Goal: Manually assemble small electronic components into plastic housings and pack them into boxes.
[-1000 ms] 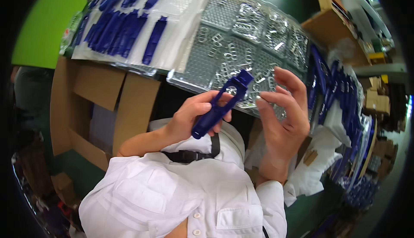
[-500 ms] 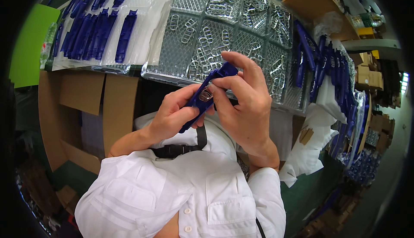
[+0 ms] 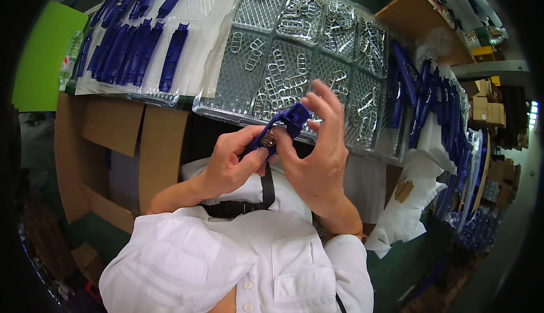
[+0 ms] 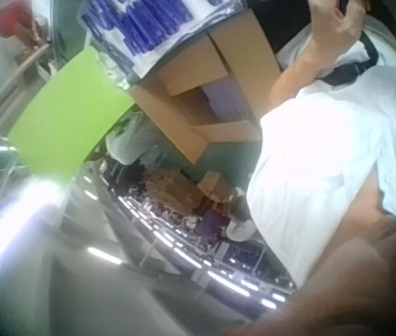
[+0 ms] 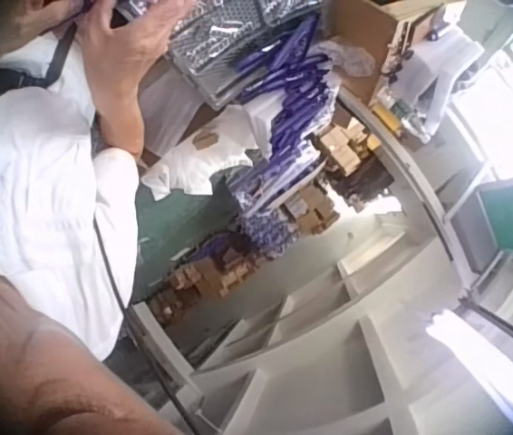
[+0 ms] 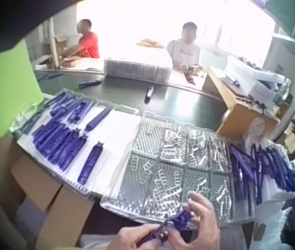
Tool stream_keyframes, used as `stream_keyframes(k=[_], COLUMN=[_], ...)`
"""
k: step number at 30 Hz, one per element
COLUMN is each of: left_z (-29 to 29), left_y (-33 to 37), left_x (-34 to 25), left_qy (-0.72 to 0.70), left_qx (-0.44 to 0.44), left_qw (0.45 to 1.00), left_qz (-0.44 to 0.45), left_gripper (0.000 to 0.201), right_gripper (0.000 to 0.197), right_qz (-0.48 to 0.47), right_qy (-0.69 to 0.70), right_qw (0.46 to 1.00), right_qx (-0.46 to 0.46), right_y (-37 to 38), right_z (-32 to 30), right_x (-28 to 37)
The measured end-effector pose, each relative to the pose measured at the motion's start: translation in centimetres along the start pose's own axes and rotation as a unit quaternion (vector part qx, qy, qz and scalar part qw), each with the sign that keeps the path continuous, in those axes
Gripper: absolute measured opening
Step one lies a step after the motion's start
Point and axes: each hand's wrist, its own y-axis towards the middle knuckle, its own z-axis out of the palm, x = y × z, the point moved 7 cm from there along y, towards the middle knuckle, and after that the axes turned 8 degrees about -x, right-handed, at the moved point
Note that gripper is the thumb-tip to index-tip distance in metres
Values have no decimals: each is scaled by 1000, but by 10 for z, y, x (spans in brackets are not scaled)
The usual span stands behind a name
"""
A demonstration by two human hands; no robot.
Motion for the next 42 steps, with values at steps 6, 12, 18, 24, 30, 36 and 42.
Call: stream_keyframes(k=[6, 12, 18, 24, 30, 36, 42], left_z=[1, 2, -6, -4, 0, 4, 4], left_y=[10, 14, 26, 10, 4, 7, 13], left_x=[4, 15, 21, -31, -58, -68, -67], left_qy=[22, 15, 101, 158, 258, 296, 316], left_qx=[-14, -9, -29, 73, 47, -6, -10], left_qw=[996, 992, 990, 982, 939, 920, 911], left_qz=[-90, -128, -92, 68, 224, 255, 264], left_gripper=[24, 26, 19, 38, 61, 58, 59], right_gripper=[28, 26, 24, 32, 30, 30, 34], right_qz=[52, 32, 49, -24, -111, -185, -185], right_qy=[63, 53, 105, 344, 262, 222, 235], right_qw=[989, 991, 984, 936, 957, 956, 953], right_qx=[120, 116, 138, 71, 61, 51, 49], right_y=[5, 2, 10, 8, 4, 8, 11], right_z=[17, 22, 28, -6, -25, -29, -25], right_x=[-38, -44, -56, -54, -50, -52, -61])
